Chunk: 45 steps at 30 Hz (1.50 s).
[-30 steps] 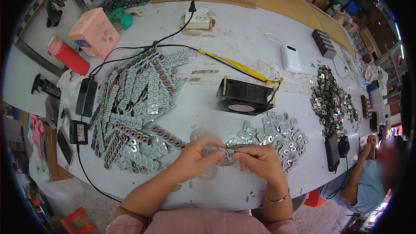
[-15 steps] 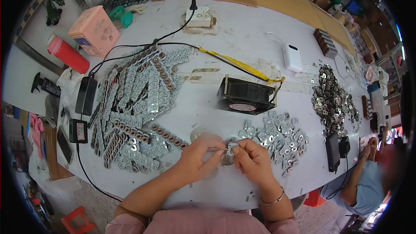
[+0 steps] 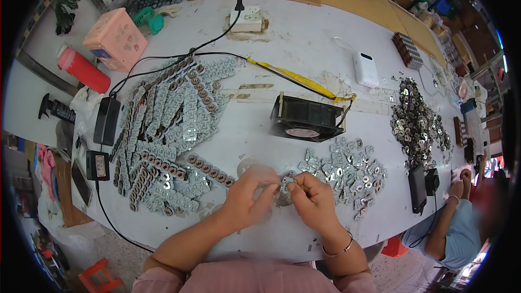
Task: The person assembles LED strips by attaching electronic components to them and organizing the completed strips on a workspace by hand.
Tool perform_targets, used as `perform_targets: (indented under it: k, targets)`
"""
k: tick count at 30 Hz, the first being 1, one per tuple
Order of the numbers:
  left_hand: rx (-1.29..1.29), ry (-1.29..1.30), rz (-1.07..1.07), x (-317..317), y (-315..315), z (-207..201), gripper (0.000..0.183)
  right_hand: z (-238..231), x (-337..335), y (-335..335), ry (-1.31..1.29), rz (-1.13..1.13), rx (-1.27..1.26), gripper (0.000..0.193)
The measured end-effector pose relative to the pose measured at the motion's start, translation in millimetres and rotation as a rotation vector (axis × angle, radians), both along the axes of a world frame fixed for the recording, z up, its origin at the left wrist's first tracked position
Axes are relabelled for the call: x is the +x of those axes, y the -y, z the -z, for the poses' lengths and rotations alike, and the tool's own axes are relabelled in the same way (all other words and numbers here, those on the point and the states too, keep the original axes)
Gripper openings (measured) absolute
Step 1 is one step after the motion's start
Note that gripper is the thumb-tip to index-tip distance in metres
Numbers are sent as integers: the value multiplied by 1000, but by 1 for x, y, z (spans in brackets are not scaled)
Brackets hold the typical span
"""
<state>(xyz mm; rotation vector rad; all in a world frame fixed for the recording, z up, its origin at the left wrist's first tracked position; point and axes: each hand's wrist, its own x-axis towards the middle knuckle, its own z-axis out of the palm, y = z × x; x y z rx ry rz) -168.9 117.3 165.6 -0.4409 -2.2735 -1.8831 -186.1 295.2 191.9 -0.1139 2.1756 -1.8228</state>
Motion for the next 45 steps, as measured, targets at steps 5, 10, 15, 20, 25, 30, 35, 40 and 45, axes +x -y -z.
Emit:
perform_targets:
  k: [5, 10, 15, 20, 25, 30, 35, 40, 45]
  targets:
    - [108, 33, -11, -3, 1, 3, 18, 1, 3, -2, 183, 46, -111, 7]
    - [-75, -73, -49, -3, -3, -1, 12, 2, 1, 1, 239, 112, -172, 13]
    - [35, 115, 59, -4, 2, -1, 17, -5, -11, -18, 159, 21, 33, 15]
    - [398, 431, 108, -6, 1, -2, 19, -5, -15, -31, -109, 10, 424, 14]
    - [311, 523, 78, -3, 10, 21, 21, -15, -11, -25, 118, -94, 161, 12]
    - [329, 726, 151, -3, 16, 0, 19, -13, -11, -29, 179, -168, 112, 15]
    - [463, 731, 113, -7, 15, -6, 17, -11, -6, -17, -23, -74, 105, 17]
    - [457, 673, 93, -9, 19, -7, 17, -9, -9, -27, 104, -95, 75, 17]
    - [285, 688, 154, -6, 27, -3, 16, -5, -9, -27, 50, -218, 39, 19]
